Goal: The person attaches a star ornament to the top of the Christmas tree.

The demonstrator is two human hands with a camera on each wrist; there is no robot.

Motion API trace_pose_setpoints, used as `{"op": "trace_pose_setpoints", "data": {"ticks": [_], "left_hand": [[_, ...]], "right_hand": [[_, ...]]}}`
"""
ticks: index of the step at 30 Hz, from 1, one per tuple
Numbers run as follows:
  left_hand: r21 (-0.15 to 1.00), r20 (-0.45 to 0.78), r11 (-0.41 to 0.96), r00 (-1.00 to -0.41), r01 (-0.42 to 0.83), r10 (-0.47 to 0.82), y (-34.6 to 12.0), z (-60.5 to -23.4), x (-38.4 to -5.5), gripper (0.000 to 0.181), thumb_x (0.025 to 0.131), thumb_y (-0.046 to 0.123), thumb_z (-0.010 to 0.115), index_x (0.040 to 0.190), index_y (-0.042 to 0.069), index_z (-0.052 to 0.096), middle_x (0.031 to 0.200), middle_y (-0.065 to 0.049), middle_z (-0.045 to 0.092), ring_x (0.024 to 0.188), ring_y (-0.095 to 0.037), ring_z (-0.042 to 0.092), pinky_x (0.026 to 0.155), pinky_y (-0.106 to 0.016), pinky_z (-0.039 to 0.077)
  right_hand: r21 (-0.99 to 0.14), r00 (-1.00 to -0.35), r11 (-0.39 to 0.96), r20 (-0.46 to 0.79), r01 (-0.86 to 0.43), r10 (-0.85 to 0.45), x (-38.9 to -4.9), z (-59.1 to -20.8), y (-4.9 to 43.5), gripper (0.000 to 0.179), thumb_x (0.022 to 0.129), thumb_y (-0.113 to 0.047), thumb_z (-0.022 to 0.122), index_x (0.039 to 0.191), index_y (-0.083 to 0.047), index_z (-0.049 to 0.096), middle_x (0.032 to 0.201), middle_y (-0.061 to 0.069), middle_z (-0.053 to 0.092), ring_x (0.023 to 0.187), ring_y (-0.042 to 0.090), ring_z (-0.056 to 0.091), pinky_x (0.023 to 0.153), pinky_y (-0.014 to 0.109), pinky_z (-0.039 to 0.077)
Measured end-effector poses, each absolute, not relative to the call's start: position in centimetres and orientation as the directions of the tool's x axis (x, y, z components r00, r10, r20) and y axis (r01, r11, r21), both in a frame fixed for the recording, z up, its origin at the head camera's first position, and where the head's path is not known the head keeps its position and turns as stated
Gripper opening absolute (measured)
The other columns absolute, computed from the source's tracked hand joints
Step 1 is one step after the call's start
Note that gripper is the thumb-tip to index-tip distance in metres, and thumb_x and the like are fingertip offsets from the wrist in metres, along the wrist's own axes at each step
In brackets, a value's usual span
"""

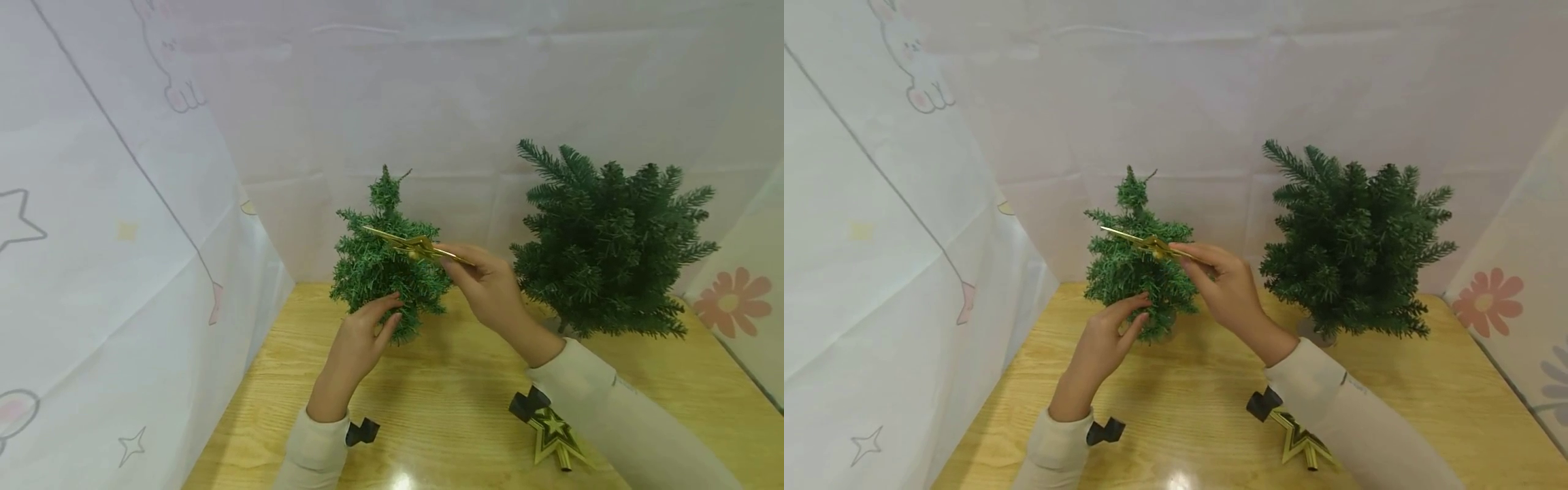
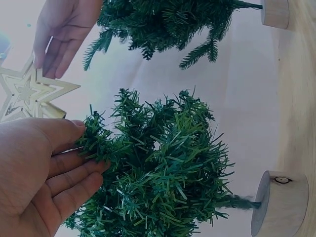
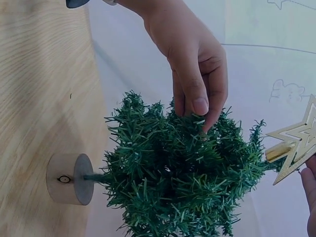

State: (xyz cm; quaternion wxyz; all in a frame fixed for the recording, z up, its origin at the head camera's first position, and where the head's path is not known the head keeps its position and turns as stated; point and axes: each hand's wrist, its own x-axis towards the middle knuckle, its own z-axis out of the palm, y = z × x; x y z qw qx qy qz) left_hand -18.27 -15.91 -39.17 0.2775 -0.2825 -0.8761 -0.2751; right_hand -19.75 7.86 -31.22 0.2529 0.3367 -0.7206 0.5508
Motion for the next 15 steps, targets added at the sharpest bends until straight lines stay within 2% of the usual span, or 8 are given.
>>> {"op": "trace_pose_setpoints", "data": {"ticks": [5,10,15], "left_hand": [[0.332,0.638,0.691,-0.692,0.642,0.337,-15.9,-39.12,-18.19,0.031,0.094,0.016,0.068,0.125,0.012,0.066,0.134,-0.003,0.059,0.119,-0.02,0.058,0.093,-0.038,0.052],[0.331,0.637,0.693,-0.694,0.64,0.336,-15.91,-39.02,-18.22,0.031,0.095,0.017,0.067,0.125,0.013,0.066,0.134,-0.005,0.059,0.118,-0.02,0.059,0.091,-0.038,0.053],[0.325,0.643,0.693,-0.688,0.643,0.337,-15.82,-38.98,-18.11,0.032,0.094,0.016,0.068,0.126,0.013,0.066,0.134,-0.003,0.06,0.116,-0.02,0.06,0.089,-0.037,0.054]], "right_hand": [[-0.623,-0.636,0.132,0.744,-0.771,-0.204,-20.04,-30.78,7.68,0.03,0.096,-0.002,0.061,0.124,-0.009,0.069,0.124,0.005,0.065,0.108,0.019,0.063,0.088,0.029,0.054],[-0.619,-0.634,0.137,0.747,-0.773,-0.202,-20.15,-30.48,7.63,0.028,0.096,-0.005,0.062,0.122,-0.012,0.07,0.123,0.003,0.065,0.104,0.019,0.064,0.084,0.028,0.055],[-0.613,-0.621,0.111,0.752,-0.782,-0.22,-20.26,-30.12,7.49,0.027,0.096,-0.004,0.062,0.12,-0.01,0.071,0.119,0.003,0.066,0.104,0.022,0.064,0.086,0.031,0.055]]}}
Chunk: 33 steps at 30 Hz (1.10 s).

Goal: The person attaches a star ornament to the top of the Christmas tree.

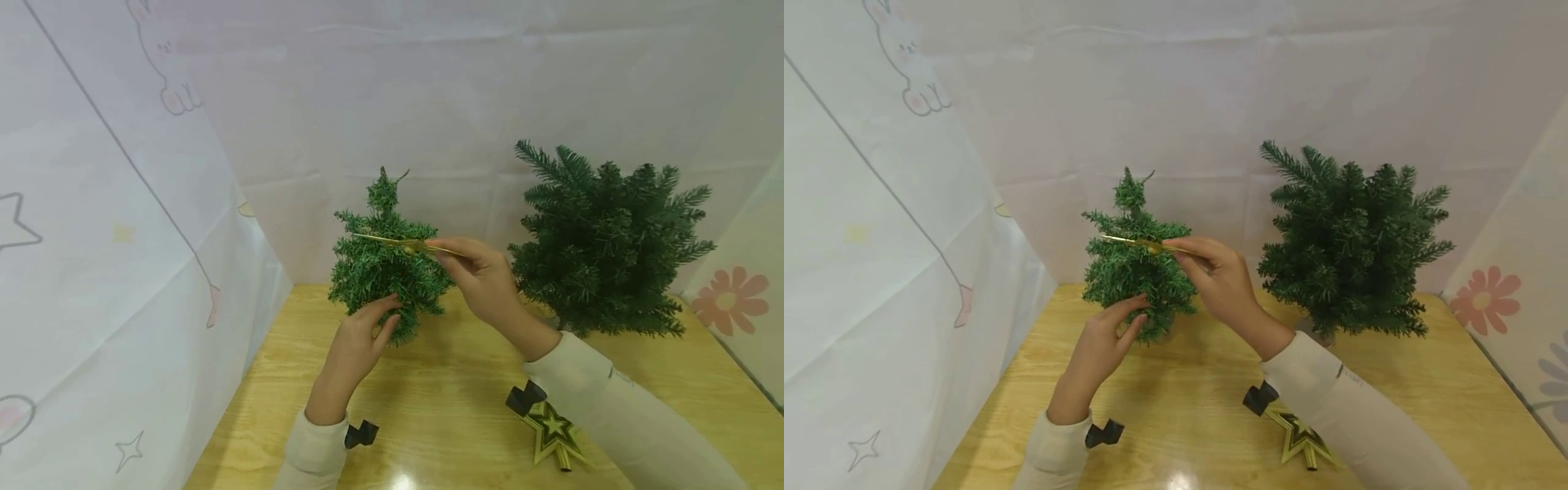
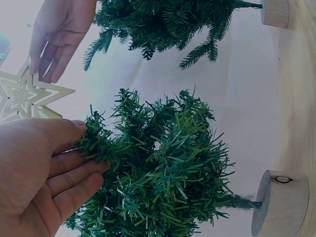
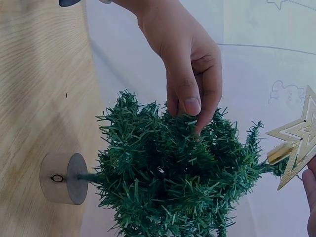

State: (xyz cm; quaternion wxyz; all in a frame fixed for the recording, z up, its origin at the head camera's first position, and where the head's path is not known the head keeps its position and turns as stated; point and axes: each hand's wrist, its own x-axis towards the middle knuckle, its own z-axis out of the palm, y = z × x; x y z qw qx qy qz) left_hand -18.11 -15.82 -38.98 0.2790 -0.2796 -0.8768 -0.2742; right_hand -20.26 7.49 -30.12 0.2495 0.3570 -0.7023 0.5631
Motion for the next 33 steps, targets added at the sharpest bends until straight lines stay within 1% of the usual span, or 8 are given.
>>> {"op": "trace_pose_setpoints", "data": {"ticks": [6,14,20,22,24,25,28,33], "left_hand": [[0.317,0.649,0.693,-0.681,0.647,0.338,-15.8,-39.0,-18.0,0.031,0.094,0.015,0.068,0.125,0.013,0.066,0.133,-0.003,0.06,0.116,-0.02,0.06,0.089,-0.037,0.054],[0.324,0.638,0.694,-0.69,0.643,0.342,-15.7,-39.2,-18.3,0.03,0.095,0.017,0.067,0.125,0.015,0.066,0.134,-0.001,0.059,0.117,-0.019,0.059,0.09,-0.036,0.054],[0.334,0.629,0.696,-0.7,0.636,0.338,-15.6,-39.5,-18.1,0.031,0.094,0.017,0.068,0.125,0.017,0.065,0.135,0.0,0.059,0.117,-0.018,0.059,0.09,-0.036,0.054],[0.334,0.629,0.695,-0.7,0.637,0.338,-15.6,-39.6,-18.0,0.03,0.095,0.018,0.067,0.125,0.016,0.066,0.134,0.0,0.059,0.117,-0.018,0.059,0.09,-0.037,0.054],[0.328,0.629,0.701,-0.7,0.634,0.339,-15.7,-39.6,-17.9,0.029,0.095,0.019,0.066,0.124,0.016,0.066,0.134,0.0,0.059,0.117,-0.018,0.059,0.09,-0.037,0.054],[0.325,0.628,0.704,-0.7,0.632,0.339,-15.7,-39.6,-17.9,0.029,0.095,0.019,0.066,0.124,0.016,0.066,0.134,0.0,0.059,0.117,-0.018,0.059,0.09,-0.037,0.054],[0.313,0.63,0.712,-0.698,0.629,0.339,-15.7,-39.6,-17.9,0.029,0.095,0.019,0.067,0.124,0.016,0.066,0.134,0.001,0.059,0.117,-0.018,0.059,0.09,-0.036,0.054],[0.302,0.647,0.706,-0.682,0.641,0.342,-15.8,-39.3,-18.2,0.03,0.094,0.016,0.068,0.124,0.014,0.066,0.133,-0.001,0.06,0.117,-0.019,0.06,0.09,-0.036,0.054]], "right_hand": [[-0.612,-0.62,0.113,0.751,-0.783,-0.228,-20.3,-29.6,7.4,0.026,0.096,-0.003,0.061,0.12,-0.01,0.071,0.119,0.003,0.067,0.104,0.018,0.064,0.086,0.031,0.055],[-0.609,-0.623,0.138,0.747,-0.782,-0.232,-20.3,-29.2,7.4,0.026,0.097,-0.004,0.06,0.12,-0.011,0.071,0.12,0.002,0.066,0.099,0.016,0.064,0.077,0.026,0.054],[-0.597,-0.61,0.133,0.761,-0.791,-0.219,-20.3,-29.2,7.4,0.025,0.096,-0.004,0.061,0.118,-0.011,0.071,0.119,0.002,0.067,0.101,0.025,0.065,0.08,0.028,0.055],[-0.594,-0.609,0.138,0.763,-0.793,-0.216,-20.4,-29.2,7.3,0.025,0.096,-0.005,0.061,0.118,-0.012,0.072,0.119,0.001,0.067,0.101,0.021,0.065,0.08,0.029,0.056],[-0.59,-0.605,0.137,0.766,-0.796,-0.215,-20.4,-29.1,7.2,0.025,0.096,-0.005,0.062,0.117,-0.011,0.072,0.118,0.001,0.067,0.092,0.018,0.067,0.076,0.028,0.056],[-0.587,-0.604,0.14,0.768,-0.797,-0.214,-20.5,-29.0,7.1,0.025,0.096,-0.005,0.062,0.117,-0.011,0.072,0.118,0.001,0.067,0.082,0.014,0.066,0.073,0.027,0.055],[-0.581,-0.599,0.147,0.772,-0.8,-0.212,-20.6,-28.7,7.0,0.025,0.096,-0.003,0.061,0.118,-0.009,0.071,0.113,0.003,0.069,0.053,0.007,0.049,0.057,0.023,0.048],[-0.588,-0.605,0.144,0.768,-0.796,-0.208,-20.8,-27.8,6.7,0.025,0.096,-0.001,0.06,0.118,-0.006,0.07,0.115,0.007,0.068,0.042,0.008,0.033,0.054,0.024,0.045]]}}
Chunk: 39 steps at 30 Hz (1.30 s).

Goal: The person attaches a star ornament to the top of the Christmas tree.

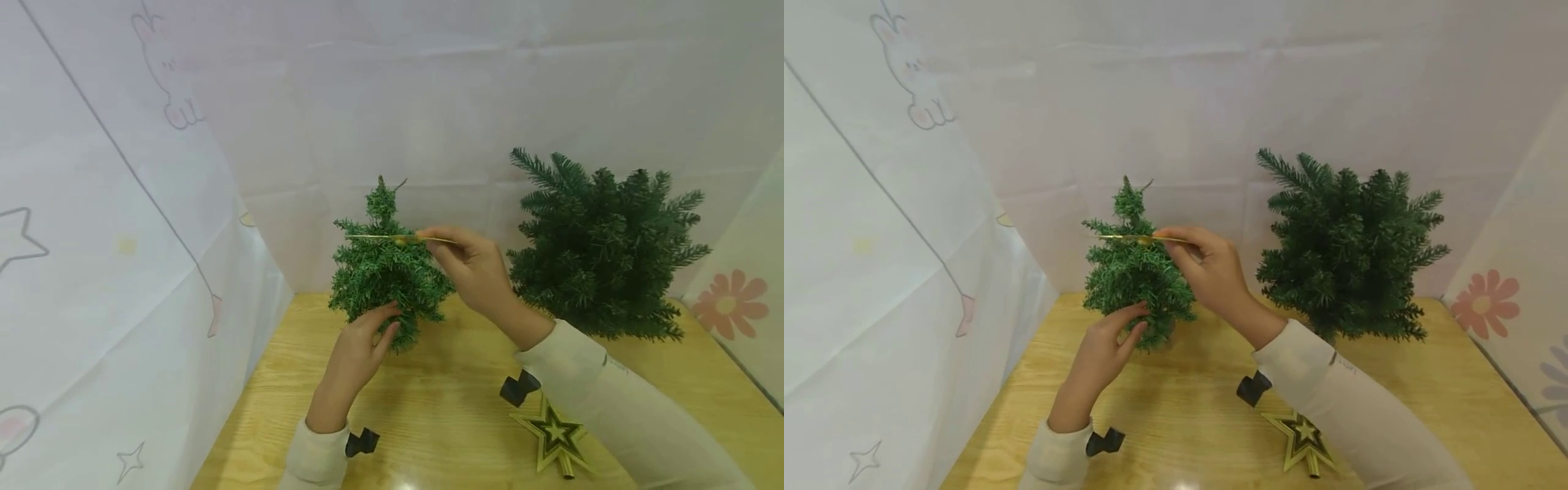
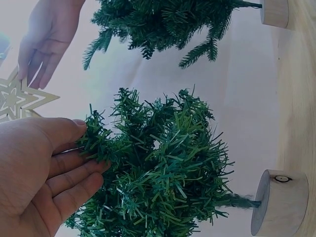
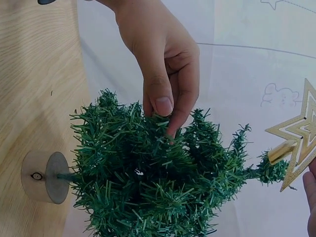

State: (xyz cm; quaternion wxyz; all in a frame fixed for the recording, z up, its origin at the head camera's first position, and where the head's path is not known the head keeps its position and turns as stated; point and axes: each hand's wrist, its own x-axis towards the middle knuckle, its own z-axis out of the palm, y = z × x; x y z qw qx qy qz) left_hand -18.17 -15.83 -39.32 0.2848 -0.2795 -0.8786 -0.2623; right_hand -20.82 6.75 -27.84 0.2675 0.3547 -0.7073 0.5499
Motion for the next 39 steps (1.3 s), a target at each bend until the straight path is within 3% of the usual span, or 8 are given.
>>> {"op": "trace_pose_setpoints", "data": {"ticks": [6,10,13,17,23,27,32,39], "left_hand": [[0.293,0.642,0.706,-0.68,0.644,0.354,-16.1,-39.3,-18.3,0.029,0.099,0.026,0.06,0.126,0.015,0.065,0.134,-0.002,0.059,0.118,-0.018,0.058,0.091,-0.035,0.053],[0.304,0.639,0.708,-0.687,0.638,0.345,-16.1,-39.4,-18.1,0.029,0.097,0.022,0.064,0.125,0.015,0.065,0.134,-0.001,0.059,0.117,-0.018,0.059,0.089,-0.035,0.054],[0.311,0.633,0.714,-0.698,0.627,0.336,-16.0,-39.6,-18.0,0.03,0.095,0.017,0.067,0.125,0.016,0.065,0.134,0.0,0.059,0.116,-0.018,0.06,0.088,-0.035,0.055],[0.309,0.627,0.721,-0.703,0.62,0.335,-16.0,-39.7,-17.9,0.031,0.094,0.017,0.068,0.124,0.016,0.066,0.134,0.0,0.059,0.117,-0.018,0.059,0.089,-0.035,0.054],[0.295,0.647,0.706,-0.678,0.644,0.349,-16.1,-39.5,-18.2,0.031,0.094,0.017,0.068,0.125,0.014,0.065,0.133,-0.002,0.06,0.118,-0.018,0.059,0.091,-0.035,0.053],[0.291,0.644,0.707,-0.678,0.645,0.353,-16.1,-39.2,-18.3,0.031,0.095,0.018,0.067,0.126,0.013,0.065,0.134,-0.003,0.059,0.118,-0.019,0.058,0.092,-0.035,0.053],[0.294,0.646,0.714,-0.683,0.635,0.342,-16.1,-39.3,-18.2,0.031,0.094,0.017,0.068,0.125,0.014,0.065,0.134,-0.002,0.059,0.118,-0.019,0.059,0.091,-0.036,0.053],[0.297,0.65,0.712,-0.681,0.636,0.338,-16.0,-39.3,-18.1,0.03,0.093,0.016,0.069,0.124,0.014,0.066,0.133,-0.002,0.06,0.118,-0.019,0.059,0.09,-0.036,0.054]], "right_hand": [[-0.609,-0.632,0.17,0.745,-0.775,-0.211,-20.9,-27.2,6.5,0.023,0.098,-0.01,0.06,0.118,-0.012,0.071,0.118,0.001,0.067,0.041,0.013,0.029,0.061,0.027,0.047],[-0.604,-0.625,0.162,0.749,-0.78,-0.217,-21.1,-27.0,6.4,0.022,0.099,-0.015,0.06,0.117,-0.014,0.072,0.118,0.0,0.067,0.043,0.015,0.034,0.068,0.028,0.05],[-0.604,-0.627,0.169,0.747,-0.779,-0.221,-21.2,-26.9,6.4,0.022,0.099,-0.016,0.06,0.117,-0.014,0.072,0.117,-0.001,0.067,0.039,0.014,0.033,0.056,0.026,0.047],[-0.624,-0.655,0.199,0.725,-0.756,-0.213,-21.4,-26.6,6.3,0.022,0.099,-0.012,0.059,0.118,-0.012,0.071,0.117,0.003,0.067,0.035,0.014,0.028,0.041,0.027,0.035],[-0.67,-0.707,0.227,0.679,-0.706,-0.195,-20.1,-24.4,6.1,0.023,0.099,-0.007,0.057,0.119,-0.003,0.069,0.109,0.013,0.069,0.039,0.013,0.028,0.036,0.027,0.028],[-0.686,-0.724,0.232,0.665,-0.689,-0.185,-19.9,-23.6,6.1,0.024,0.1,-0.01,0.056,0.12,-0.004,0.069,0.108,0.013,0.07,0.036,0.012,0.024,0.035,0.027,0.026],[-0.687,-0.72,0.216,0.67,-0.694,-0.179,-20.2,-23.4,6.0,0.023,0.1,-0.009,0.057,0.119,-0.004,0.069,0.118,0.012,0.067,0.038,0.012,0.026,0.036,0.026,0.027],[-0.685,-0.719,0.222,0.672,-0.694,-0.177,-19.9,-22.9,5.8,0.023,0.1,-0.007,0.056,0.119,-0.002,0.068,0.119,0.013,0.066,0.039,0.01,0.028,0.036,0.025,0.027]]}}
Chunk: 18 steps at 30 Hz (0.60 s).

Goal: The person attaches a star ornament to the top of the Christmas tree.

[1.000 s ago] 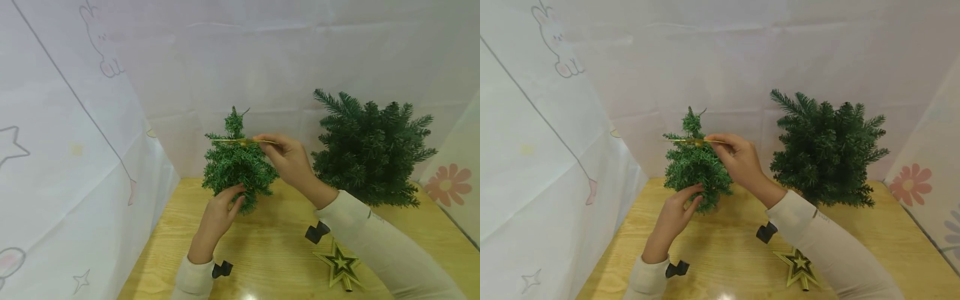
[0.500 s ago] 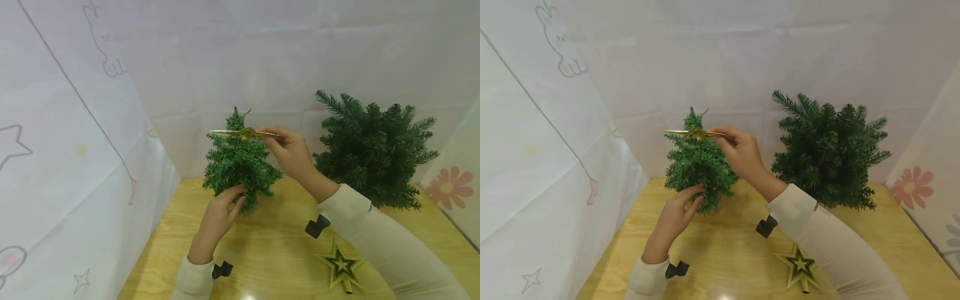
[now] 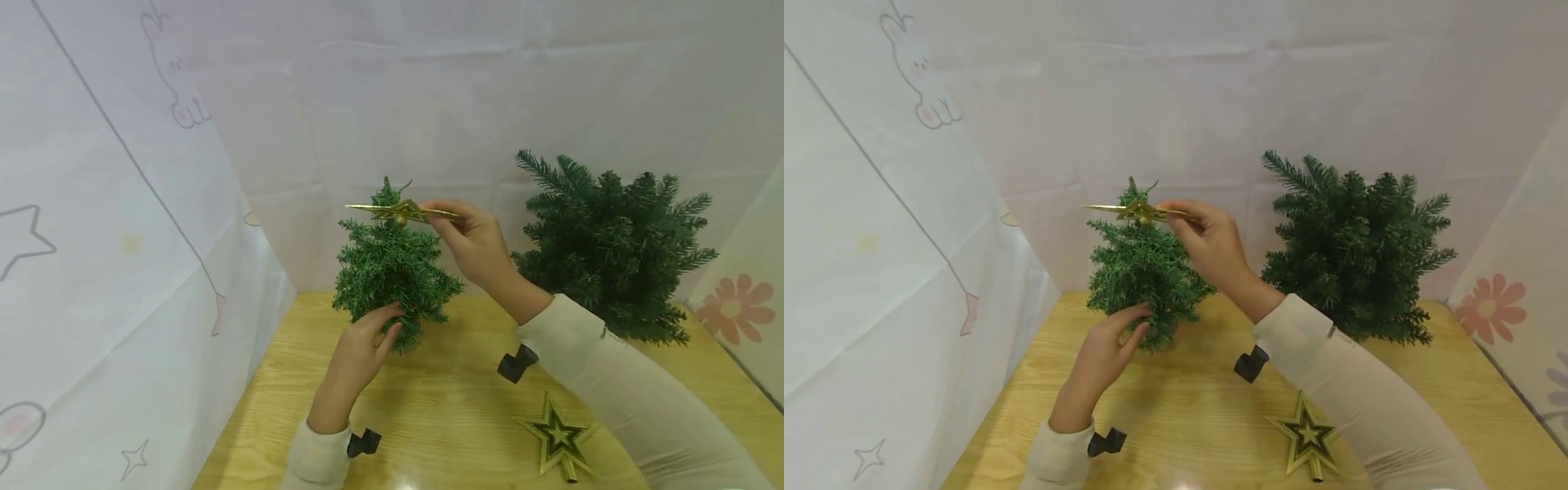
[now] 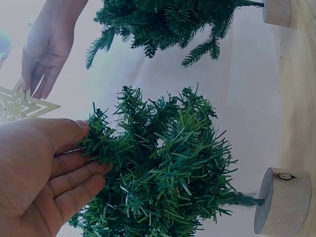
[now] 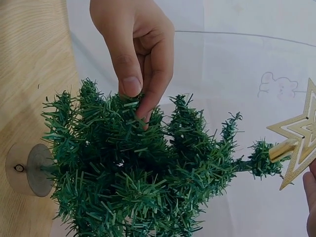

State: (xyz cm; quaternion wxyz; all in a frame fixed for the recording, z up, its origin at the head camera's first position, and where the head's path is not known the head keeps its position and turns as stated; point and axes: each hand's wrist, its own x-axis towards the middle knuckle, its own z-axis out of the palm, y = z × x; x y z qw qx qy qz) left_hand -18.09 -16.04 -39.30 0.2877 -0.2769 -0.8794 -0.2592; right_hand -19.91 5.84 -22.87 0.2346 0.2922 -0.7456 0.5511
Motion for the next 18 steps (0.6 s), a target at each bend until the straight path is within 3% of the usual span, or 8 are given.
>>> {"op": "trace_pose_setpoints", "data": {"ticks": [5,7,12,18], "left_hand": [[0.294,0.646,0.719,-0.685,0.63,0.336,-16.2,-39.3,-18.0,0.03,0.094,0.017,0.068,0.124,0.014,0.066,0.134,-0.001,0.059,0.118,-0.019,0.059,0.09,-0.036,0.054],[0.294,0.644,0.722,-0.688,0.626,0.334,-16.3,-39.3,-18.0,0.03,0.094,0.017,0.068,0.124,0.014,0.066,0.134,-0.001,0.059,0.118,-0.018,0.059,0.09,-0.035,0.054],[0.301,0.64,0.716,-0.69,0.63,0.338,-16.2,-39.4,-18.1,0.031,0.094,0.017,0.068,0.125,0.014,0.066,0.134,-0.002,0.059,0.118,-0.018,0.059,0.09,-0.035,0.054],[0.301,0.64,0.71,-0.687,0.637,0.344,-16.1,-39.2,-18.0,0.031,0.094,0.016,0.068,0.125,0.013,0.065,0.134,-0.002,0.059,0.118,-0.018,0.059,0.09,-0.035,0.054]], "right_hand": [[-0.687,-0.714,0.197,0.678,-0.7,-0.175,-20.4,-22.8,5.5,0.023,0.1,-0.006,0.056,0.119,0.0,0.067,0.119,0.015,0.066,0.044,0.012,0.032,0.037,0.026,0.028],[-0.695,-0.717,0.177,0.676,-0.697,-0.172,-21.3,-23.3,5.6,0.023,0.099,-0.006,0.057,0.12,-0.001,0.067,0.119,0.015,0.066,0.052,0.008,0.047,0.042,0.025,0.033],[-0.701,-0.716,0.148,0.678,-0.698,-0.163,-23.3,-24.3,5.8,0.025,0.099,-0.01,0.059,0.121,-0.006,0.068,0.122,0.011,0.066,0.08,0.012,0.063,0.049,0.029,0.036],[-0.69,-0.71,0.166,0.687,-0.704,-0.153,-23.8,-23.6,5.6,0.025,0.099,-0.021,0.06,0.12,-0.015,0.07,0.118,0.005,0.068,0.048,0.019,0.04,0.036,0.029,0.029]]}}
